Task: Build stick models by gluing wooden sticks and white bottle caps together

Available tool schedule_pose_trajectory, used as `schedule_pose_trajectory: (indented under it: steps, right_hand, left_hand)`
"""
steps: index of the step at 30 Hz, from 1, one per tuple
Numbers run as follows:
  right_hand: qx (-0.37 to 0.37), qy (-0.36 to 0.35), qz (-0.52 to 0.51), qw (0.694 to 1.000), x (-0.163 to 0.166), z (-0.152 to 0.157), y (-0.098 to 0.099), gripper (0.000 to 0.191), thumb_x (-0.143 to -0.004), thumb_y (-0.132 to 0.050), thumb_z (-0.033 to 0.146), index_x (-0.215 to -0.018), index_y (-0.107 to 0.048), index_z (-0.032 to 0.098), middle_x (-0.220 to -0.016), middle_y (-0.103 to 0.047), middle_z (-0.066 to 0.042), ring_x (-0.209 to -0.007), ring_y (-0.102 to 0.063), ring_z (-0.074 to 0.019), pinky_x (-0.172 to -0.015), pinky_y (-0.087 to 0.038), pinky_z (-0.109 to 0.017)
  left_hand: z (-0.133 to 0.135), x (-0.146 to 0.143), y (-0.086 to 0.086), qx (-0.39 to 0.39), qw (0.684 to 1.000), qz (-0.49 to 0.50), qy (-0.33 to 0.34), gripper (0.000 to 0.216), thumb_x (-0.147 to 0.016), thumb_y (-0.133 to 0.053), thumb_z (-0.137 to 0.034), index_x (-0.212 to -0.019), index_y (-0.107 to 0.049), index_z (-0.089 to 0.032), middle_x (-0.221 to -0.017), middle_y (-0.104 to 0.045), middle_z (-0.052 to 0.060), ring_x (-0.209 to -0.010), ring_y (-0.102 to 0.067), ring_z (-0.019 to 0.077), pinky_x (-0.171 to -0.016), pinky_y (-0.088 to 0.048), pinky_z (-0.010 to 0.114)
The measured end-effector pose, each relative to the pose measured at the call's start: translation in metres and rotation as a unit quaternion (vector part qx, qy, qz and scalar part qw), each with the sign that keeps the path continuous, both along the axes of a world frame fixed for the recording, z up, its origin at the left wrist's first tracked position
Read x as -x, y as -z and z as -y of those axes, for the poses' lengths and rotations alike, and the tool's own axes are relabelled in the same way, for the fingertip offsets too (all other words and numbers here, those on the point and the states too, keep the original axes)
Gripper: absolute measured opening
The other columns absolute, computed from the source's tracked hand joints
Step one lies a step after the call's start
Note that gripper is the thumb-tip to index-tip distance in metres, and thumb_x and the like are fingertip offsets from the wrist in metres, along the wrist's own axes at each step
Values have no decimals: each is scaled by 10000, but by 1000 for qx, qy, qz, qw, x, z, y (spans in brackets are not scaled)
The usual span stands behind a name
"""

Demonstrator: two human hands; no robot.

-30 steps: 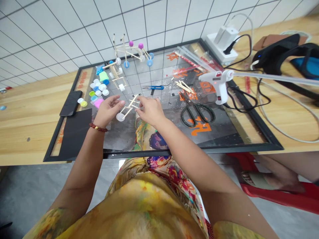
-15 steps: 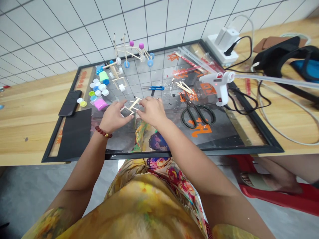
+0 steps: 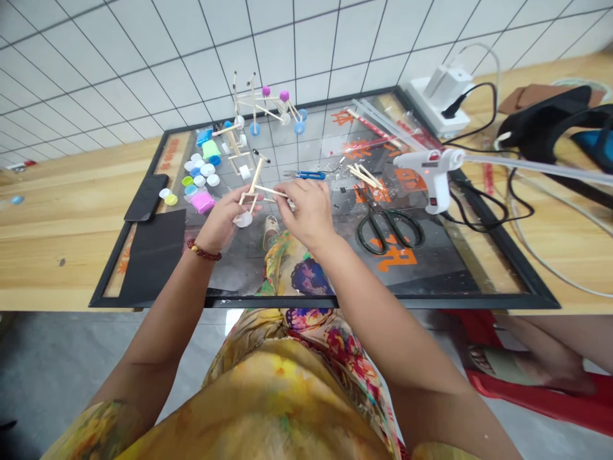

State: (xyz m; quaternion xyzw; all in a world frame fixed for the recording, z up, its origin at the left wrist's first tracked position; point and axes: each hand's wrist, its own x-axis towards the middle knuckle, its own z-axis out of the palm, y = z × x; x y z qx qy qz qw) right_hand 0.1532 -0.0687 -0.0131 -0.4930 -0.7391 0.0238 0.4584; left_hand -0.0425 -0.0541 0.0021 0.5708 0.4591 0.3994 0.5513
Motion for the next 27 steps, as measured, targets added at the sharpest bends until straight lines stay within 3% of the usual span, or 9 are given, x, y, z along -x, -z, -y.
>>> schedule_pose_trajectory:
  steps: [4, 9, 16, 23, 27]
  right_hand:
    - [-24, -34, -19, 999, 0, 3, -6, 290, -980, -498, 434, -962, -711, 237, -907, -746, -50, -874, -648, -217, -852, -403, -382]
    - [-35, -82, -34, 995, 1, 5, -9, 311, -987, -497, 438, -937, -728, 234, -851, -739, -44, -832, -650, -202, -814, -430, -360]
    - [-30, -58, -5, 998, 1, 5, -7, 306, -979, -512, 444, -911, -723, 234, -847, -743, -46, -840, -646, -211, -827, -412, -379]
    - [-42, -56, 20, 997, 0, 7, -7, 266, -972, -519, 401, -890, -710, 236, -834, -739, -42, -837, -640, -217, -831, -399, -398]
    - [-50, -64, -6, 997, -1, 6, -6, 229, -962, -542, 397, -968, -694, 226, -856, -727, -44, -845, -655, -216, -851, -430, -400]
  left_hand:
    - [0, -2, 7, 1, 999, 22, 39, 628, -619, -579, -235, -1245, -607, -190, -1215, -667, 96, -1144, -625, 261, -988, -485, 412]
    - [6, -9, 12, 16, 999, 24, 28, 549, -652, -644, -263, -1198, -610, -204, -1124, -668, 62, -942, -647, 196, -851, -513, 351]
    - [8, -14, 14, 16, 1000, -2, 14, 359, -651, -664, -243, -1003, -672, -170, -1007, -688, 65, -822, -625, 183, -737, -485, 320]
    - [8, -12, 10, -25, 996, -64, 54, 407, -643, -629, -210, -1045, -666, -161, -944, -667, 75, -889, -626, 223, -782, -485, 352]
    - [9, -12, 10, -27, 997, -58, 53, 390, -633, -644, -167, -1023, -667, -163, -938, -672, 51, -854, -610, 185, -756, -470, 308]
